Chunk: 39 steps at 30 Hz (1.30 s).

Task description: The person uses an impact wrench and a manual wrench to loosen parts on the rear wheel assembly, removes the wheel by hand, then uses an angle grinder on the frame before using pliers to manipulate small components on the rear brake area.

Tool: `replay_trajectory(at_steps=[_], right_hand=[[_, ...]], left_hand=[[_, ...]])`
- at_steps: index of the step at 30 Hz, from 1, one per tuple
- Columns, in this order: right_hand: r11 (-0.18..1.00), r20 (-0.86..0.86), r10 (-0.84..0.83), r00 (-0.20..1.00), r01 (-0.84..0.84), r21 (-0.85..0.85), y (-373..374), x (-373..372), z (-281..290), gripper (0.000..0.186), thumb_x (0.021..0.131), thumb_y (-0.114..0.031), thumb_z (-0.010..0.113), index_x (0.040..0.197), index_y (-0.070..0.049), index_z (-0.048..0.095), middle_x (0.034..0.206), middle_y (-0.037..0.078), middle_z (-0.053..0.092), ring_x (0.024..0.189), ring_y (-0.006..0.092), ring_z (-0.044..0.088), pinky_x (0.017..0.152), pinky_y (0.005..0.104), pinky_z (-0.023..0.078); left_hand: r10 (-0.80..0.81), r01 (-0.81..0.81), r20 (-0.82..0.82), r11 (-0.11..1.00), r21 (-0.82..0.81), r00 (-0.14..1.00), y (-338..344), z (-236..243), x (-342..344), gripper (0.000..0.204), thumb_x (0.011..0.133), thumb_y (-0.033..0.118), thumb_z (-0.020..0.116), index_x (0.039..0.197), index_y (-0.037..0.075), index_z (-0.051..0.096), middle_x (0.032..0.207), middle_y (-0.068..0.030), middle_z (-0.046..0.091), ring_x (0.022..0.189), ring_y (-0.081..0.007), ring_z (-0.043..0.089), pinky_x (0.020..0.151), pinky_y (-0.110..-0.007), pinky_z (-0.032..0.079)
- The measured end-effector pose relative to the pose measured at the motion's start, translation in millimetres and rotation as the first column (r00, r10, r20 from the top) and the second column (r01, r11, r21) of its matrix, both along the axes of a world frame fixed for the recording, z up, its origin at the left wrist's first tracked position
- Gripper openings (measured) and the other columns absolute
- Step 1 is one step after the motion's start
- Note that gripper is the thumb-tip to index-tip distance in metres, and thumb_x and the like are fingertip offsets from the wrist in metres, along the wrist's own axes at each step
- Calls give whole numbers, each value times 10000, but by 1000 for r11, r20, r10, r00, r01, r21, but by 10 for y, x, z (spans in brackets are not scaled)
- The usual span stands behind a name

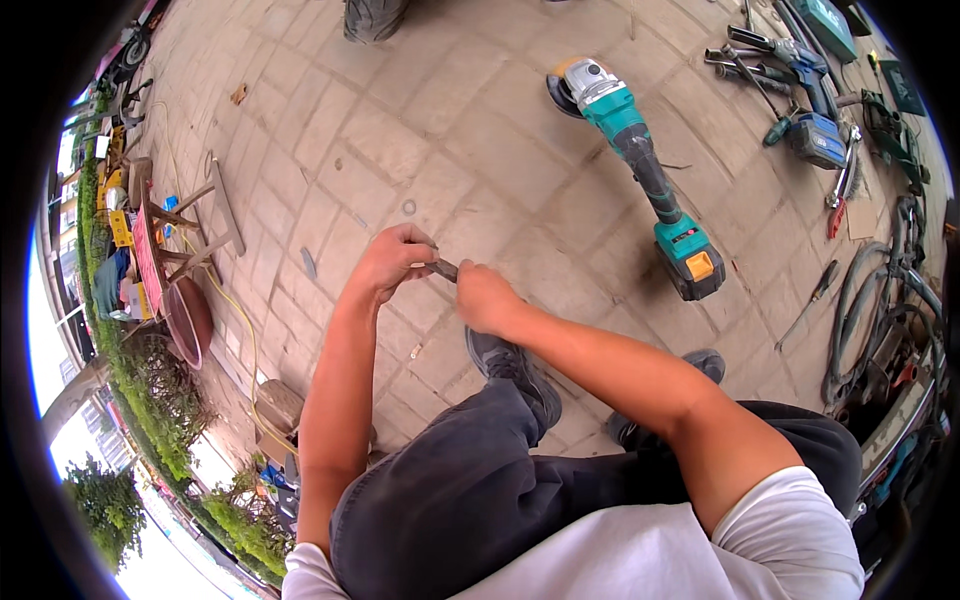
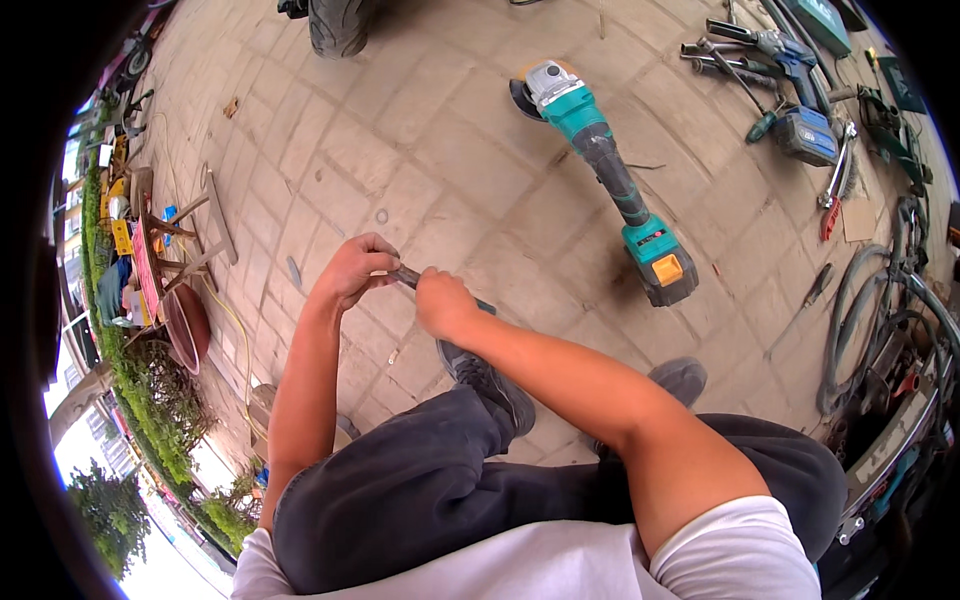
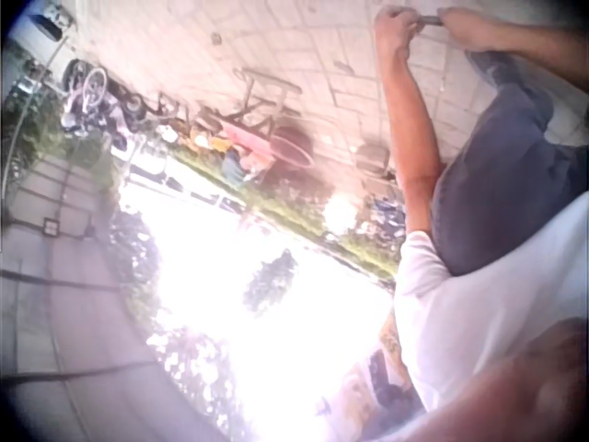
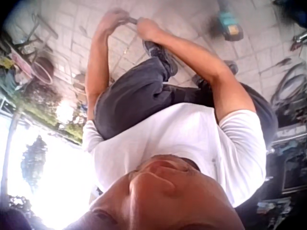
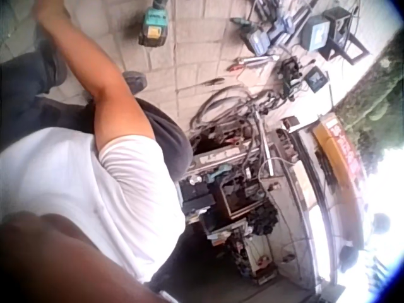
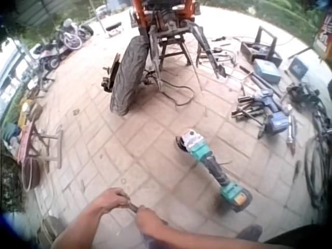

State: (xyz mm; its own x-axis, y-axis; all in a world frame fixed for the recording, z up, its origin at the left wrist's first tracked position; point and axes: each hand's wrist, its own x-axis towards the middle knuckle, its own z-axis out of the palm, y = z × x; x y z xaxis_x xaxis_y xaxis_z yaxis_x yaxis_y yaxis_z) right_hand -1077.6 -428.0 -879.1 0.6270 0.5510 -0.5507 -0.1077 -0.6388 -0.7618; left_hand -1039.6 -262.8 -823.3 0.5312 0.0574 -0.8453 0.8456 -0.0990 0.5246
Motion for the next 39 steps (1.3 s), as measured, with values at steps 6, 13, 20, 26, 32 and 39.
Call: replay_trajectory(at_steps=[6, 13, 20, 26, 32, 39], right_hand=[[1000, 83, 11, 996, -11, -8, -16, 31, 32, 231, 799, -66, 537, 998, 51, 545, 998, 246, 607, 950, 408, 593, 816, 460, 498], [1000, -48, 17, 999, -15, 25, -99, 304, 258, 246, 829, -162, 545, 990, 23, 572, 973, 218, 638, 916, 376, 627, 802, 471, 503], [957, -210, 31, 977, 32, 289, -189, 531, 541, 279, 814, -184, 506, 934, 58, 573, 881, 231, 645, 841, 366, 640, 736, 444, 493], [914, -319, 85, 944, 54, 402, -360, 698, 672, 252, 776, -149, 496, 857, 77, 570, 710, 198, 603, 684, 300, 611, 643, 407, 460], [894, -330, 104, 938, 57, 444, -430, 772, 762, 225, 762, -135, 493, 839, 66, 558, 685, 179, 580, 650, 284, 583, 612, 410, 435], [867, -294, 98, 951, 64, 495, -445, 797, 738, 215, 756, -125, 482, 842, 60, 550, 676, 170, 570, 653, 280, 575, 607, 408, 427]], left_hand=[[-36, 31, -98, 998, -53, 995, -5, -32, 10, 133, 773, 62, 650, 873, 22, 573, 902, -77, 590, 847, -183, 614, 744, -326, 539], [234, -174, 76, 870, -461, 969, 40, -70, -151, 385, 854, 136, 668, 1180, -19, 535, 1012, -107, 619, 947, -206, 608, 872, -363, 498], [231, 18, 322, 787, -617, 918, 185, -5, -147, 420, 866, 115, 666, 1242, -28, 547, 1054, -115, 630, 995, -225, 608, 900, -389, 492], [162, 79, 405, 852, -517, 900, 116, 152, -12, 375, 824, 58, 699, 1171, -31, 588, 1032, -115, 645, 908, -212, 633, 826, -361, 544], [-53, 181, 427, 947, -265, 903, 52, 394, 133, 371, 802, 53, 721, 1142, -39, 604, 951, -97, 664, 897, -189, 639, 824, -346, 545], [-58, 200, 449, 941, -274, 891, 49, 397, 170, 376, 811, 61, 713, 1153, -45, 598, 976, -102, 665, 905, -194, 641, 834, -349, 543]])
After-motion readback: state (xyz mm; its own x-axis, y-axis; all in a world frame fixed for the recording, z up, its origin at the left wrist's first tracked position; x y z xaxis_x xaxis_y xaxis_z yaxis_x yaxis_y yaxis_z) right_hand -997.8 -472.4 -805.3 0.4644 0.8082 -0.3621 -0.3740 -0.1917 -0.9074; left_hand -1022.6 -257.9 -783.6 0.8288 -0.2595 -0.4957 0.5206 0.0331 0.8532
